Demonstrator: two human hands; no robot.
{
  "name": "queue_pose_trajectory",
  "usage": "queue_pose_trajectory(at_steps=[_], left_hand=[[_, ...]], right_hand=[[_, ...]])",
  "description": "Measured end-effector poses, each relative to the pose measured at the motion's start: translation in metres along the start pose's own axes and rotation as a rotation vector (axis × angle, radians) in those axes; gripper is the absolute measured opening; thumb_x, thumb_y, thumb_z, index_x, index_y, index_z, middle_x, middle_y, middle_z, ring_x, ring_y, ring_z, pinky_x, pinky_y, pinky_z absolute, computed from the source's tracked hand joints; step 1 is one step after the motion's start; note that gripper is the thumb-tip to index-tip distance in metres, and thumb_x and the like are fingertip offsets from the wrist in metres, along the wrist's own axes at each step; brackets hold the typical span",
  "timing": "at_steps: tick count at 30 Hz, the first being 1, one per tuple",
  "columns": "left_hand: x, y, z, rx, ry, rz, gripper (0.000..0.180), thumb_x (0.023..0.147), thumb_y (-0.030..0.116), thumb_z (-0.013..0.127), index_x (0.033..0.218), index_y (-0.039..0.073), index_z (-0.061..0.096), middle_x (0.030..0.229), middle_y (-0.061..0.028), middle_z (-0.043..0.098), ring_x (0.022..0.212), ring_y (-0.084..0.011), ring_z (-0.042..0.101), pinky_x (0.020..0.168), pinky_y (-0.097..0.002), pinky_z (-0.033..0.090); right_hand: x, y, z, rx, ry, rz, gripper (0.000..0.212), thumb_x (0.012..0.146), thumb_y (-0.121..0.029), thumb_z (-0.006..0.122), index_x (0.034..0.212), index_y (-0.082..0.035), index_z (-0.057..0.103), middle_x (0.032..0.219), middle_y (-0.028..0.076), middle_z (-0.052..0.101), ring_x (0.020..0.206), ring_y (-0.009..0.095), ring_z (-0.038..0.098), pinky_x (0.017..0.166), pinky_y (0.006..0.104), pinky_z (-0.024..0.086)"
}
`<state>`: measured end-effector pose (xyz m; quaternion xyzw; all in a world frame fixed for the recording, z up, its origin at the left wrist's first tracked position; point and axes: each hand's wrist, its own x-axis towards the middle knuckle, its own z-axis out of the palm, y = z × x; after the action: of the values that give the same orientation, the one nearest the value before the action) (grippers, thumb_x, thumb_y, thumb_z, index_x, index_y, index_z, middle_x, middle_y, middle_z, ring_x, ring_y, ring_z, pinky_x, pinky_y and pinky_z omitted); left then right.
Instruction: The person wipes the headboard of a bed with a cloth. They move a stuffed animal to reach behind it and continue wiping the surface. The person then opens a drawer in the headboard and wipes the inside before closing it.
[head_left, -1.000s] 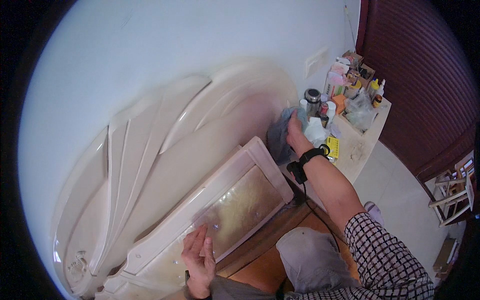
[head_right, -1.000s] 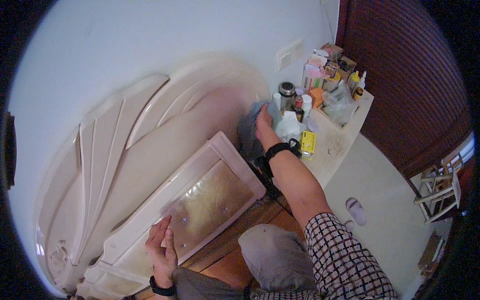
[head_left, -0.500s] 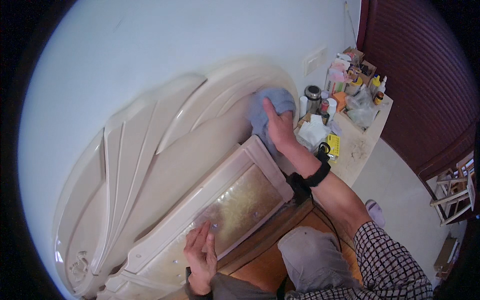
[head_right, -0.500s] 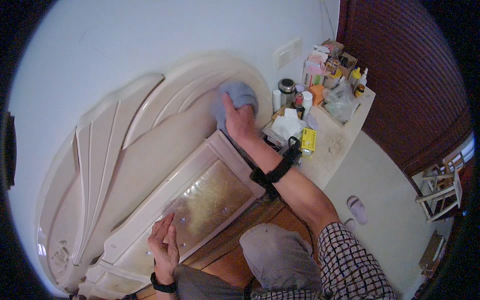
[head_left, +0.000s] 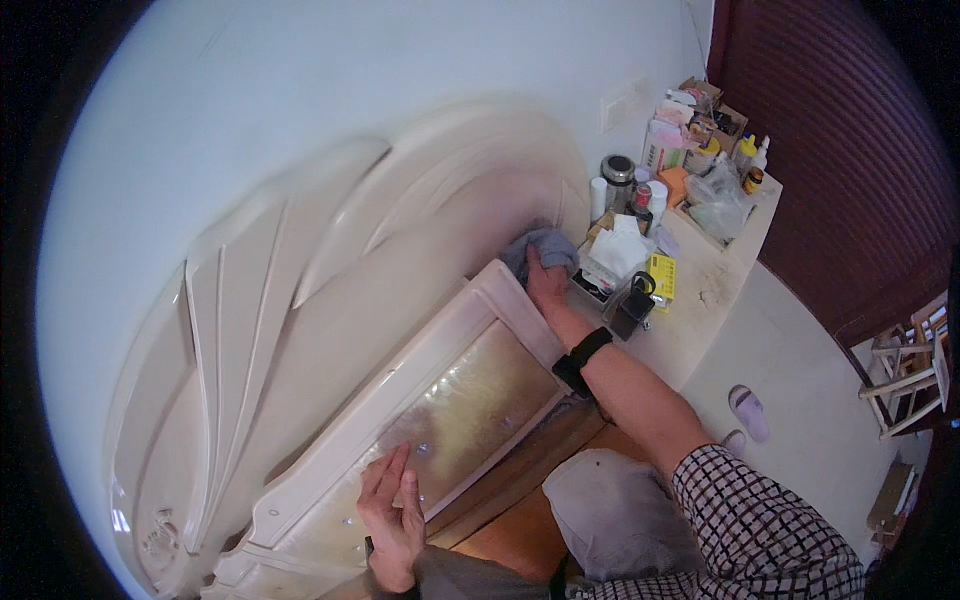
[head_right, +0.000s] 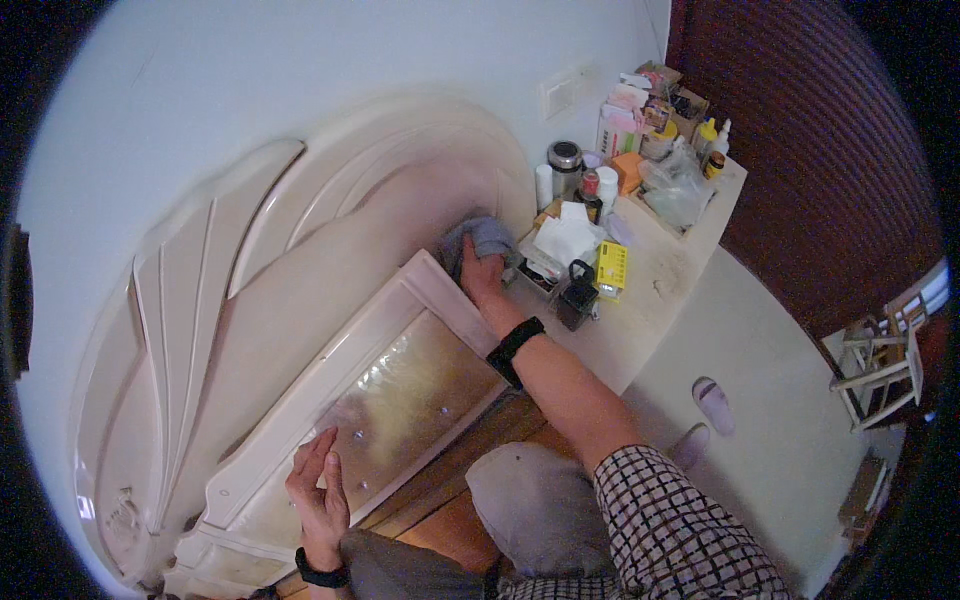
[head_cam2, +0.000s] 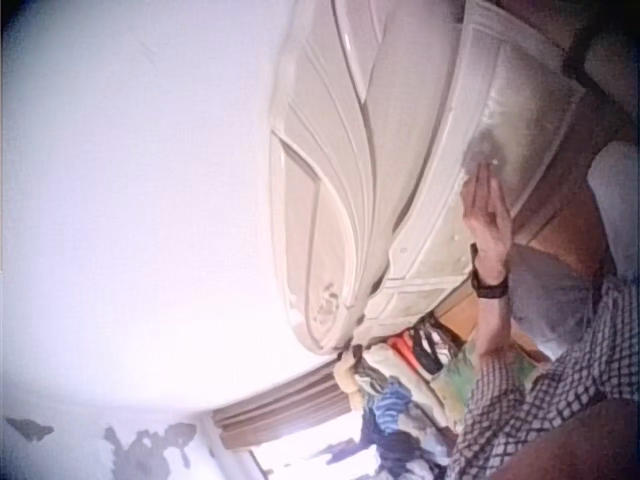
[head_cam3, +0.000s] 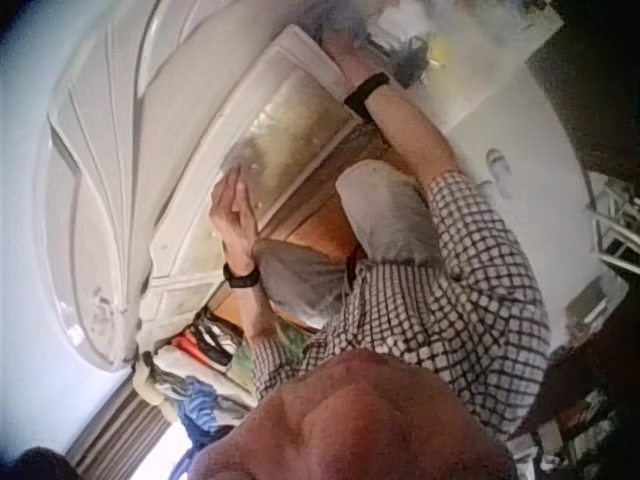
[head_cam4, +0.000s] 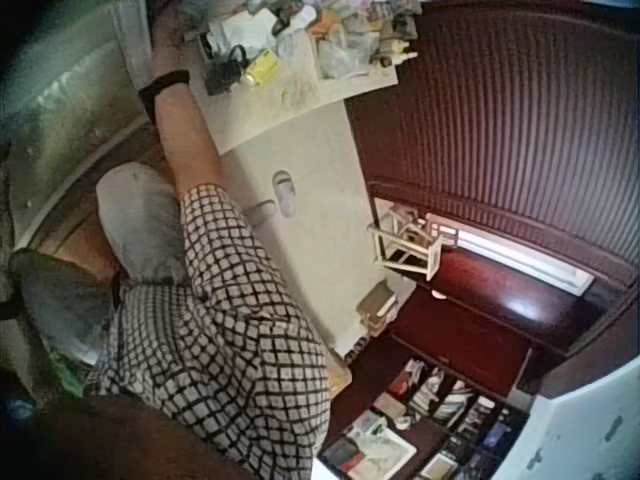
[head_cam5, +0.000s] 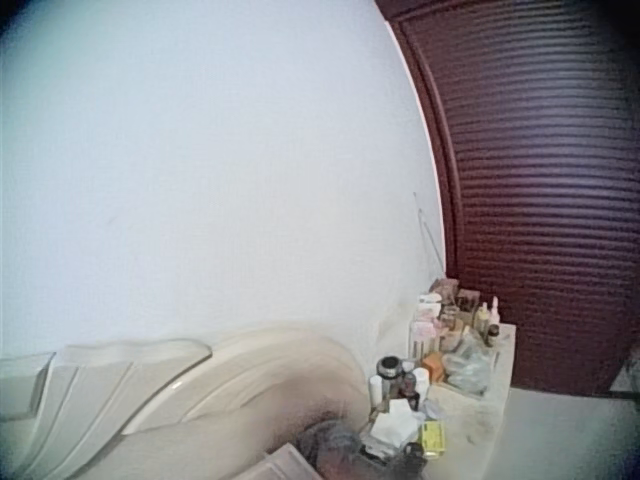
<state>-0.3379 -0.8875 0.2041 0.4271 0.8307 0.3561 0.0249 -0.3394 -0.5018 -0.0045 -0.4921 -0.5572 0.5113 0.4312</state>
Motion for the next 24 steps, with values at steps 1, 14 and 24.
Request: queue_pose_trajectory(at_steps=[1, 14, 24], left_hand=[[0.001, 0.001, 0.001, -0.007, -0.008, 0.004, 0.033, 0.100, 0.018, 0.059, 0.118, -0.007, 0.069, 0.110, -0.0252, 0.069, 0.099, -0.0340, 0.064, 0.090, -0.0395, 0.049], [-0.006, 0.010, -0.003, 0.017, 0.026, -0.012, 0.027, 0.096, 0.010, 0.062, 0.118, -0.003, 0.070, 0.113, -0.0219, 0.069, 0.102, -0.0349, 0.064, 0.093, -0.0405, 0.049], [-0.001, -0.001, 0.000, 0.073, -0.008, 0.132, 0.029, 0.092, 0.007, 0.065, 0.119, -0.003, 0.069, 0.115, -0.0207, 0.069, 0.101, -0.0357, 0.064, 0.093, -0.0410, 0.049]], right_hand=[[0.000, 0.004, 0.000, -0.051, -0.060, 0.057, 0.063, 0.096, -0.042, 0.066, 0.138, 0.002, 0.052, 0.140, 0.018, 0.057, 0.131, 0.035, 0.052, 0.109, 0.0400, 0.039], [0.002, -0.047, -0.018, 0.256, -0.598, 0.284, 0.059, 0.096, -0.036, 0.066, 0.137, 0.004, 0.051, 0.138, 0.015, 0.056, 0.122, 0.021, 0.055, 0.097, 0.0367, 0.048], [-0.030, -0.179, -0.027, -0.104, -0.416, -0.265, 0.067, 0.099, -0.041, 0.059, 0.142, 0.008, 0.044, 0.143, 0.022, 0.053, 0.132, 0.033, 0.052, 0.112, 0.0387, 0.036]])
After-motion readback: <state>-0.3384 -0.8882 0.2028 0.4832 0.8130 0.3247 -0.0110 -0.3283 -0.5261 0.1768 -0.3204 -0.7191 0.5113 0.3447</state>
